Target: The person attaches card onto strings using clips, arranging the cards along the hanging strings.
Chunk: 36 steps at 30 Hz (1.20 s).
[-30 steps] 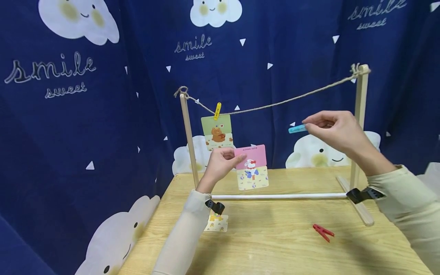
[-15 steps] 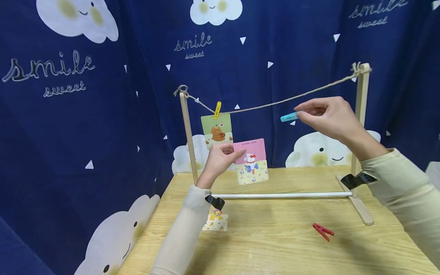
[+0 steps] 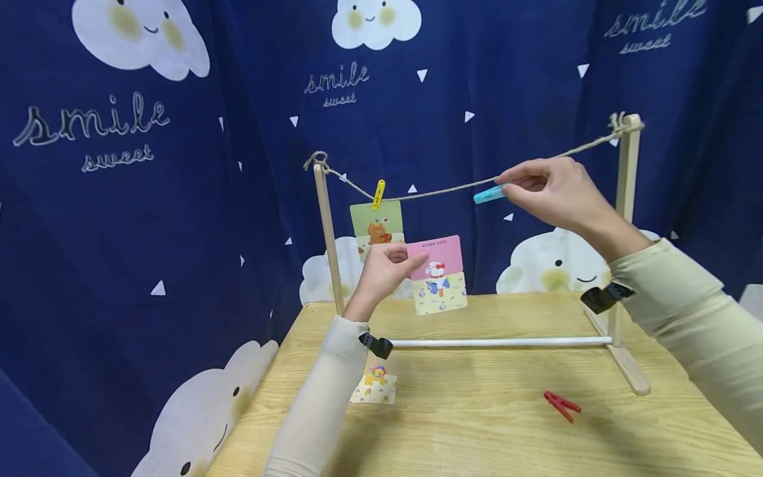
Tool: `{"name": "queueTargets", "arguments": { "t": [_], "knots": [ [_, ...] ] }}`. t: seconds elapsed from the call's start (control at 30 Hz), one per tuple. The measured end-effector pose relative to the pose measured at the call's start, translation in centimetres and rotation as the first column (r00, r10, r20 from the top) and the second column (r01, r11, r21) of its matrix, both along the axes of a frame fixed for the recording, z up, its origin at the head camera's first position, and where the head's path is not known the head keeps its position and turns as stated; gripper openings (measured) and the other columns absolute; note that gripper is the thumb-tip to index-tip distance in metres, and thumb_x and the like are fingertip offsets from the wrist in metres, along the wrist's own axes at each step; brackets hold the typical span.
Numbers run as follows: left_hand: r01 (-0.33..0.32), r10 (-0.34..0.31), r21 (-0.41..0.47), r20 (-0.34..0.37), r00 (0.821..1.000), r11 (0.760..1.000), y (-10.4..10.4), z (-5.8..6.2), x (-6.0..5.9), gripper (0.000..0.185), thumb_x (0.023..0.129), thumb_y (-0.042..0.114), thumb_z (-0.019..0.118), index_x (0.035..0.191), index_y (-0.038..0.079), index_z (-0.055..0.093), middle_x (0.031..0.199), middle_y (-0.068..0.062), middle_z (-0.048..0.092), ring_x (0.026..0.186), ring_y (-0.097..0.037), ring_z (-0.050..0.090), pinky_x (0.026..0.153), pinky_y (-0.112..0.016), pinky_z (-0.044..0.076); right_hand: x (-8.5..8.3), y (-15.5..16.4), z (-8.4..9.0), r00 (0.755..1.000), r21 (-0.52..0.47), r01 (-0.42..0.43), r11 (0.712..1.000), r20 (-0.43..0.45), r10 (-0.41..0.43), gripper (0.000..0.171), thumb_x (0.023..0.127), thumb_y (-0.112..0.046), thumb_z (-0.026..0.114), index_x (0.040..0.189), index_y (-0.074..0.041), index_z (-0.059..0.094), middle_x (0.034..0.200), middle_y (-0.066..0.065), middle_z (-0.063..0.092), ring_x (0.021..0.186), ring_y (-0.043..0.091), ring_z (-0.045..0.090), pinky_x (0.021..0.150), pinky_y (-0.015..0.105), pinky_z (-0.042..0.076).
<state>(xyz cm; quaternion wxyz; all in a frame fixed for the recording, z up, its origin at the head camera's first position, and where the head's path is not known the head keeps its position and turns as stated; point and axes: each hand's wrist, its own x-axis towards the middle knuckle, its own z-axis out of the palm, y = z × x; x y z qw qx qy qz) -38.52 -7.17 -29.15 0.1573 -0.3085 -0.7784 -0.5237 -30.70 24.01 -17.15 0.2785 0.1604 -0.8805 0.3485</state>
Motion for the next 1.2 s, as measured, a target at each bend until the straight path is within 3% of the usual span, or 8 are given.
{"name": "queueTargets", "arguments": {
  "t": [0.3,0.6,0.9,1.2],
  "knots": [
    [0.004,-0.004,-0.002,-0.002,1.000,1.000,0.4,0.6,-0.4,0.035,0.091,0.039,0.081,0.074,0.011,0.070,0.076,-0.002,0.073,0.070,-0.016,0.065,0.063,-0.030,0.048,-1.2,-0.6,0.6,1.000,0.074,-0.001,0.997,-0.029,0.003,0.033,0.101,-0.036,0.062,0.122,-0.015,0.075,0.106,0.008,0.073,0.090,0.020,0.059,0.073,0.026,0.046],
    [-0.017,0.017,0.006,0.014,1.000,1.000,0.9,1.3,-0.8,0.027,0.090,0.040,0.082,0.086,0.014,0.078,0.082,0.000,0.076,0.076,-0.016,0.071,0.067,-0.031,0.053,-2.1,-1.6,1.5,0.999,0.118,0.009,0.993,-0.040,-0.004,0.034,0.104,-0.031,0.054,0.125,-0.012,0.073,0.115,0.010,0.069,0.097,0.026,0.055,0.083,0.042,0.045],
    [-0.045,0.045,0.003,-0.008,0.999,0.999,1.2,2.1,-1.2,0.032,0.090,0.040,0.081,0.079,0.012,0.073,0.080,-0.001,0.076,0.073,-0.016,0.067,0.062,-0.030,0.048,-3.1,-2.4,2.3,0.998,0.141,0.022,0.990,-0.063,-0.013,0.035,0.104,-0.027,0.051,0.123,-0.008,0.073,0.113,0.011,0.067,0.098,0.027,0.055,0.085,0.042,0.046],
    [-0.078,0.077,0.016,0.011,0.997,0.997,1.7,3.0,-1.2,0.029,0.091,0.038,0.081,0.083,0.012,0.074,0.084,0.000,0.077,0.078,-0.016,0.070,0.064,-0.030,0.050,-3.9,-3.6,2.8,0.997,0.157,0.026,0.987,-0.082,-0.013,0.036,0.103,-0.023,0.050,0.125,-0.004,0.072,0.114,0.014,0.065,0.100,0.029,0.053,0.086,0.042,0.046]
  ]
}}
